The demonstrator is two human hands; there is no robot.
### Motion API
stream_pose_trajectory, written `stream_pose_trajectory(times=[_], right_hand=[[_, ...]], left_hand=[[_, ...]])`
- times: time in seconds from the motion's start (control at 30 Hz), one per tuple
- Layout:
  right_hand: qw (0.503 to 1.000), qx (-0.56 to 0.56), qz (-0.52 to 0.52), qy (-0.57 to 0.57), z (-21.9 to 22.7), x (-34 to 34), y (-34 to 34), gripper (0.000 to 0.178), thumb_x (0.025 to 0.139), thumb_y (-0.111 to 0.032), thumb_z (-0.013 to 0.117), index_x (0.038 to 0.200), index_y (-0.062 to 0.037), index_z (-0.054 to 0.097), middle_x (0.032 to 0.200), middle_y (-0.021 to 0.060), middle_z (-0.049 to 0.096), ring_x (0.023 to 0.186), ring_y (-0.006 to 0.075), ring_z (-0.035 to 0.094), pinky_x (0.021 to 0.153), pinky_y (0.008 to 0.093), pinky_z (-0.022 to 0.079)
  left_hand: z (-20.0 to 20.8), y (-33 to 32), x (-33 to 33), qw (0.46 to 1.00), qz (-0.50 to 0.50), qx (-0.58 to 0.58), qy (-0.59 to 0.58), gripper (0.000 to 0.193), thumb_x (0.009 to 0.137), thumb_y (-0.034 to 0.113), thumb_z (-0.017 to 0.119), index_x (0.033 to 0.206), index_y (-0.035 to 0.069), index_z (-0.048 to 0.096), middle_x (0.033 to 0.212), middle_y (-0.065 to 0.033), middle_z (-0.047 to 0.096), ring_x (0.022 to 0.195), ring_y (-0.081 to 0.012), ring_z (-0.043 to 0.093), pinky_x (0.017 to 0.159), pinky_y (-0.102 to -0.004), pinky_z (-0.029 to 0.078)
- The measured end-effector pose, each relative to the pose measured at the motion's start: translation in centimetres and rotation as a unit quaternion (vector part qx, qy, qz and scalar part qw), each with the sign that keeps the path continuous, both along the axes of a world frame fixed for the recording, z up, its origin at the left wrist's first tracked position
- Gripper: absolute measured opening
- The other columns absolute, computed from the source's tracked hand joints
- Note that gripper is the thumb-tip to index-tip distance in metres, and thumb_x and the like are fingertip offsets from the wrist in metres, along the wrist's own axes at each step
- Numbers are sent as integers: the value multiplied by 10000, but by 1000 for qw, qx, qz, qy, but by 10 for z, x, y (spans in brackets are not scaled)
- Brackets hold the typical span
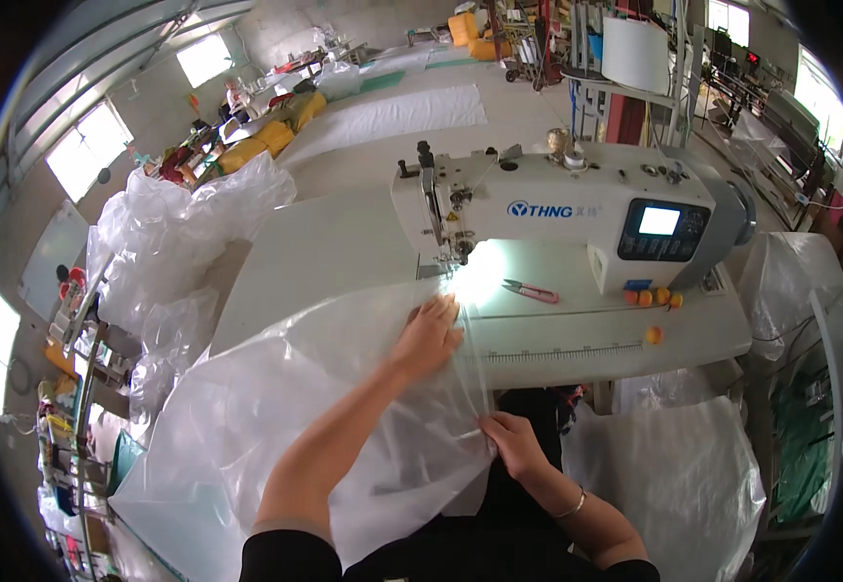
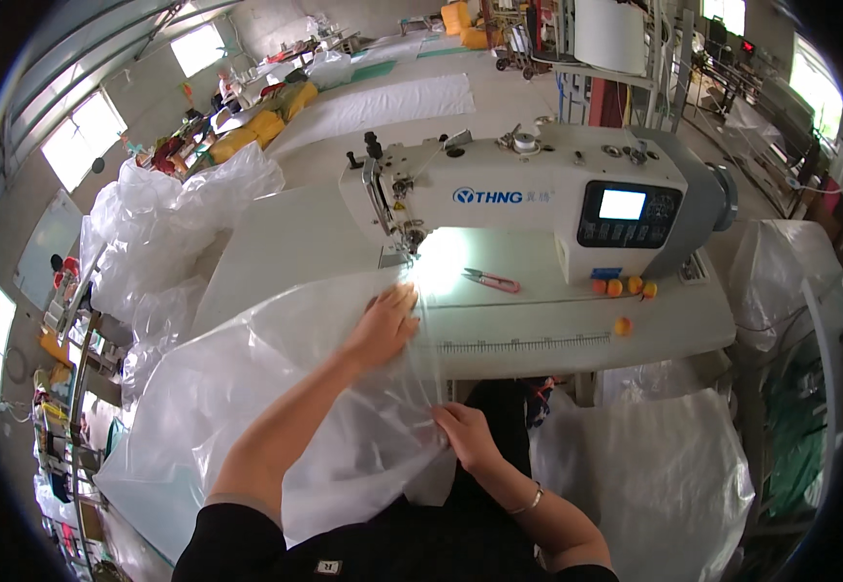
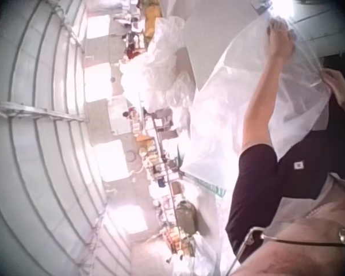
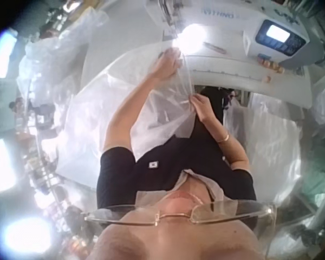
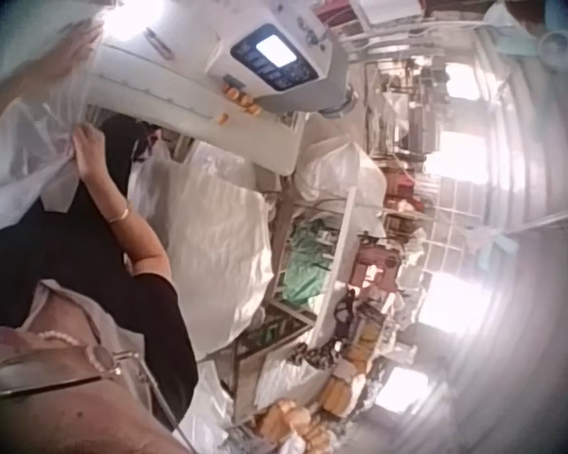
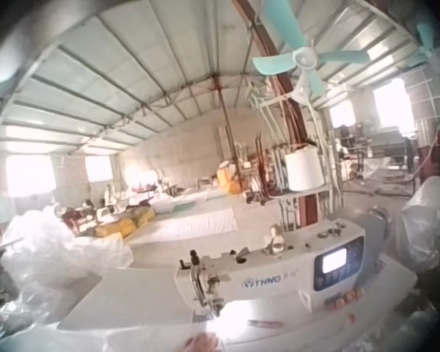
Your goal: The person aligns and sews large white plastic sheets using an industrial sewing machine. They repeatedly fold the edges of the plastic, guide the material under the needle, and operate the machine to stitch seams. The person handles the plastic by hand, smoothing and adjusting it throughout the process.
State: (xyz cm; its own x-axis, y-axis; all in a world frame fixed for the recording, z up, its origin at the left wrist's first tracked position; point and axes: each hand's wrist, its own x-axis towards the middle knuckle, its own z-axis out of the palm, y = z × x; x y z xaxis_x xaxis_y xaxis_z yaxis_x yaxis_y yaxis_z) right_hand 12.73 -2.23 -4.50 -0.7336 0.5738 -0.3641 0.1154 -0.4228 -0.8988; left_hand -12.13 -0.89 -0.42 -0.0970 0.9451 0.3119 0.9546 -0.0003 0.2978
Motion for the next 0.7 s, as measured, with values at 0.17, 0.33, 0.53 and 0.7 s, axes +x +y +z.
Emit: stream_pose_trajectory(times=[0.17,0.33,0.53,0.7], right_hand=[[962,270,40,-14,10,-3,29,261,880,-220,643,884,40,646,640,41,589,589,87,540,560,271,453],[972,219,35,-77,61,-78,100,336,865,-267,629,730,41,625,584,52,585,534,107,554,504,290,455],[923,333,-33,-188,39,-159,163,388,790,-319,682,642,31,606,524,120,562,505,186,599,509,338,475],[893,400,-126,-166,30,-188,182,297,706,-257,723,625,7,613,572,172,607,546,309,620,567,385,498]], left_hand=[[19,5,2,993,46,-26,-103,386,864,180,600,1190,-18,538,1268,-168,508,1242,-343,434,990,-418,390],[7,29,-10,982,142,30,-119,297,823,131,634,1079,0,560,1159,-145,526,1142,-336,479,899,-424,436],[-8,33,-9,993,90,79,-6,318,785,111,626,1081,11,562,1143,-110,517,1097,-314,481,898,-434,429],[-4,31,-11,990,103,67,-70,346,787,114,608,1112,15,546,1165,-107,498,1131,-308,461,924,-446,409]])
